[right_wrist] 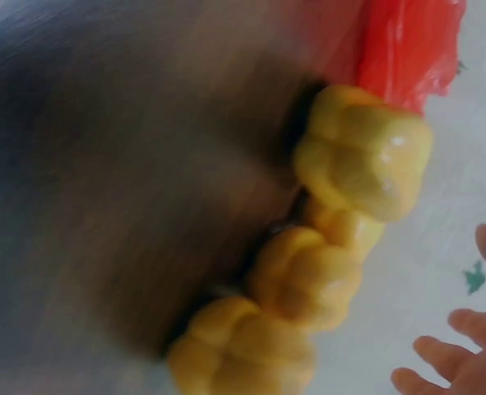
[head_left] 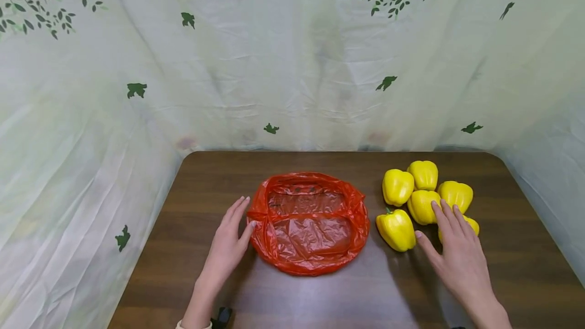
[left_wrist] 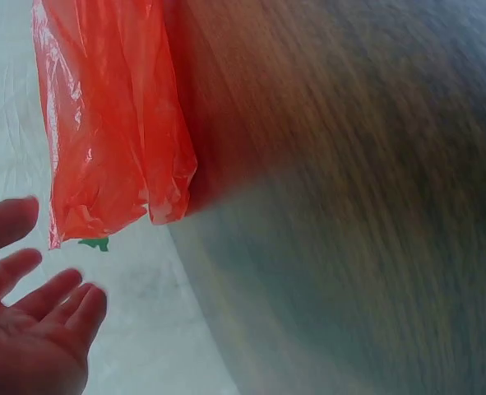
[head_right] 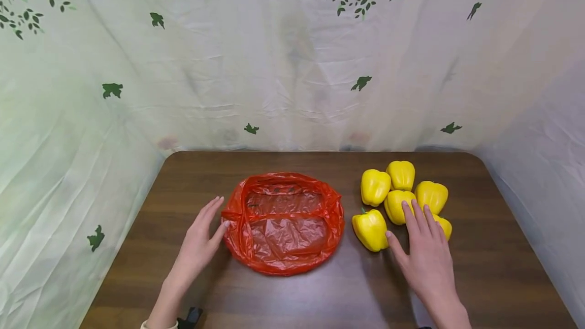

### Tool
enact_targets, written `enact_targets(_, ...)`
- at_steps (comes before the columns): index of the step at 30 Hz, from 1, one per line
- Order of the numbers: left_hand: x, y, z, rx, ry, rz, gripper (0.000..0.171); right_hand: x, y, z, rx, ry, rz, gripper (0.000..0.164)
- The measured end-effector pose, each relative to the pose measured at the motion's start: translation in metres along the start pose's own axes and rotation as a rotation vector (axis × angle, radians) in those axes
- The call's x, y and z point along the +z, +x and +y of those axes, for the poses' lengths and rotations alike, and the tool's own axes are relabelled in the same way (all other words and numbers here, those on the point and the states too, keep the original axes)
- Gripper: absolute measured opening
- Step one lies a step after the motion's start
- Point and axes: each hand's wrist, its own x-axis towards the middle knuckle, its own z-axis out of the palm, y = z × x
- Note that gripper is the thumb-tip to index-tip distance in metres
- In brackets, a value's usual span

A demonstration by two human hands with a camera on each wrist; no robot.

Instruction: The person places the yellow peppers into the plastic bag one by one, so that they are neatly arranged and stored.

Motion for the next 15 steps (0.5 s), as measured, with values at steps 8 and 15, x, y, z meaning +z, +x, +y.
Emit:
enact_targets(8,0.000,0.002,-0.004,-0.072,-0.119,-0.084,0.055,0.001,-0.004,0.022,0.049,0.070,0.093,0.067)
enact_targets(15,0.007,0.005,-0.007,-0.144,-0.226,-0.004,0.040,0.000,-0.001,0.043,0.029,0.105,0.098,0.065)
